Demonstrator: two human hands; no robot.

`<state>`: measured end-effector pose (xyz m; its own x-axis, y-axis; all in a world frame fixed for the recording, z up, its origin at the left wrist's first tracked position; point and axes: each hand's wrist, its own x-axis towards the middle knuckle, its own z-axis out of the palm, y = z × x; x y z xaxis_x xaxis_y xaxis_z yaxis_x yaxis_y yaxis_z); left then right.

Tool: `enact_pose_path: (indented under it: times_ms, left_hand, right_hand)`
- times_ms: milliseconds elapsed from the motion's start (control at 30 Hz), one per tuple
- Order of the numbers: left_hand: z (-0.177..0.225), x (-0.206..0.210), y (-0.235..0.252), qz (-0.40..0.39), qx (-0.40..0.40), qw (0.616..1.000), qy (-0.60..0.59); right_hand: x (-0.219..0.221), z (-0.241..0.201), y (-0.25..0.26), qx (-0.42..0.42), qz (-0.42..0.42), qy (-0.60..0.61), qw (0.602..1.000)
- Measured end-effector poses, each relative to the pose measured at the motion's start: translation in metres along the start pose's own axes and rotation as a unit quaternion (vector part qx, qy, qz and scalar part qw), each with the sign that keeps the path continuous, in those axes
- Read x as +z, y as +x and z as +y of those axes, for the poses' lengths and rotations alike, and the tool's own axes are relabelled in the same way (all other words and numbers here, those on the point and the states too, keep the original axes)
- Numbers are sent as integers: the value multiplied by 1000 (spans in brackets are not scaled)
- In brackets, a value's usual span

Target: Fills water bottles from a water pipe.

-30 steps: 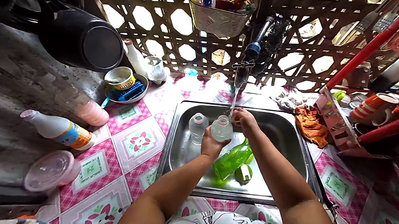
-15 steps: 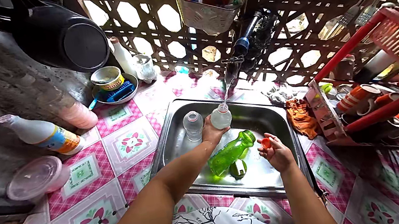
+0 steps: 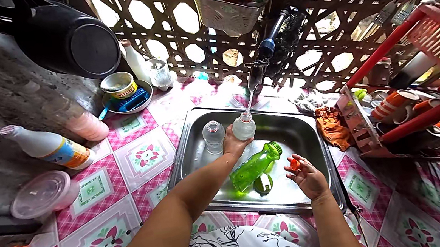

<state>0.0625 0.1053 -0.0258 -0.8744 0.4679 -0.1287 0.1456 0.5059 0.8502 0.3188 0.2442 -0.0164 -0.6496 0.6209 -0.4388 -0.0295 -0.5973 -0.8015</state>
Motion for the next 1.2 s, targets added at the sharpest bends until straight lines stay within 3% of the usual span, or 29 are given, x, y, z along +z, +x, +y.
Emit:
enact_pose_path:
  times_ms: [1200]
  left_hand:
    - [3,-3,0,-13,1,1000,5]
  right_hand:
    - [-1,13,-4,19,46,47,998]
